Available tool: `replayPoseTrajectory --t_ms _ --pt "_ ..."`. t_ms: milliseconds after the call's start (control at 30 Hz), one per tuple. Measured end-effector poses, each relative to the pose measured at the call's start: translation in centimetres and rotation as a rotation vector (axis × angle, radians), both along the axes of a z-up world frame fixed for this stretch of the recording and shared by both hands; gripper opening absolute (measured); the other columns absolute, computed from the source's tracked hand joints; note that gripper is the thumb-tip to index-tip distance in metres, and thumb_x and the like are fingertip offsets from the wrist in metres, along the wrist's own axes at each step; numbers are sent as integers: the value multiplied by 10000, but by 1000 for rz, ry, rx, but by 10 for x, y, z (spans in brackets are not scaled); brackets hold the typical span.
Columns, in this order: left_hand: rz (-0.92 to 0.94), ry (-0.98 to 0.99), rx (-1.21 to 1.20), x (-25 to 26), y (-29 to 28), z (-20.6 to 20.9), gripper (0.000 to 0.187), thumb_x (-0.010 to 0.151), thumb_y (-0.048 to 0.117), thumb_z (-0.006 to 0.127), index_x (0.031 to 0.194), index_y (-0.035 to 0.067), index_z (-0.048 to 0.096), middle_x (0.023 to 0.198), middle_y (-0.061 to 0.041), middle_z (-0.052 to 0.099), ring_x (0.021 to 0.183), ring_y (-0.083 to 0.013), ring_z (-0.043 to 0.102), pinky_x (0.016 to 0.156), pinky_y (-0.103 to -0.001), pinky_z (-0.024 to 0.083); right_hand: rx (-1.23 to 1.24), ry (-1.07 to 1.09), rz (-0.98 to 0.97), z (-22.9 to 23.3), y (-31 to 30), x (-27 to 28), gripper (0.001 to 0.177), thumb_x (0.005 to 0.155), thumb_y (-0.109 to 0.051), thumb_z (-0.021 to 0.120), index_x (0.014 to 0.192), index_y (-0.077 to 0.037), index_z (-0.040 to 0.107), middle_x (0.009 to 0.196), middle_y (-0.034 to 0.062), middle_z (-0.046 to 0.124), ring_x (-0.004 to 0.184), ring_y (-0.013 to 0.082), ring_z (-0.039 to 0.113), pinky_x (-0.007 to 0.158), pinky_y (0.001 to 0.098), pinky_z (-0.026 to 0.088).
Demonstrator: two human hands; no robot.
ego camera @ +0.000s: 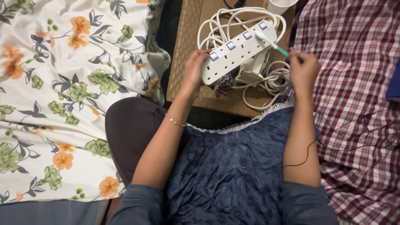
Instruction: The person cleans a white power strip by first using a screwdriver to remove screws from the back, then wiping the surface with a cloth, and finally scrubbing the outlets with a toothbrush. The power strip remains on a small wooden table throughout.
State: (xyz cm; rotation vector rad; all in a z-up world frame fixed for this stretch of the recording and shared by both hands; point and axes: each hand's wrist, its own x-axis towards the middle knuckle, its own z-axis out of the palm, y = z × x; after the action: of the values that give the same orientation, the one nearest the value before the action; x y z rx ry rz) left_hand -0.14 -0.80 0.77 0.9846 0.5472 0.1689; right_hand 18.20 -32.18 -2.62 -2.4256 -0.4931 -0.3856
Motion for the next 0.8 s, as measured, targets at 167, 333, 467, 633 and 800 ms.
replayPoseTrajectory --t_ms 167,333,467,633,800 --pt "16 -10 -6 1 0 1 261 975 246 529 1109 57 650 923 -97 673 694 -183 710 444 -403 629 -40 145 -34 16 0 -9 348 1081 -358 735 991 -25 782 743 206 656 621 328 646 598 459 464" --pt "9 6 -14 1 0 8 258 960 248 523 1109 68 633 931 -96 674 682 -187 721 420 -414 628 -108 143 -22 21 9 -14 367 1101 -364 726 966 -31 799 746 214 669 632 342 642 629 458 484" --pt "3 39 -11 1 0 11 254 957 253 522 1102 76 634 926 -102 677 673 -193 721 417 -413 626 -119 498 -281 24 4 -12 370 1048 -409 670 933 -81 796 699 175 677 598 355 600 560 504 418" --pt "0 33 2 0 -1 18 251 954 248 521 1106 86 640 936 -82 677 693 -183 719 425 -411 631 -46 239 -67 22 0 -11 322 1084 -324 708 990 -30 800 727 163 693 551 263 628 564 420 482" --pt "-25 92 55 -2 -3 24 246 968 248 505 1109 96 637 936 -91 690 713 -178 739 447 -386 643 -91 213 -74 9 2 -9 366 1101 -348 732 967 -11 786 818 233 667 682 295 620 662 453 479"
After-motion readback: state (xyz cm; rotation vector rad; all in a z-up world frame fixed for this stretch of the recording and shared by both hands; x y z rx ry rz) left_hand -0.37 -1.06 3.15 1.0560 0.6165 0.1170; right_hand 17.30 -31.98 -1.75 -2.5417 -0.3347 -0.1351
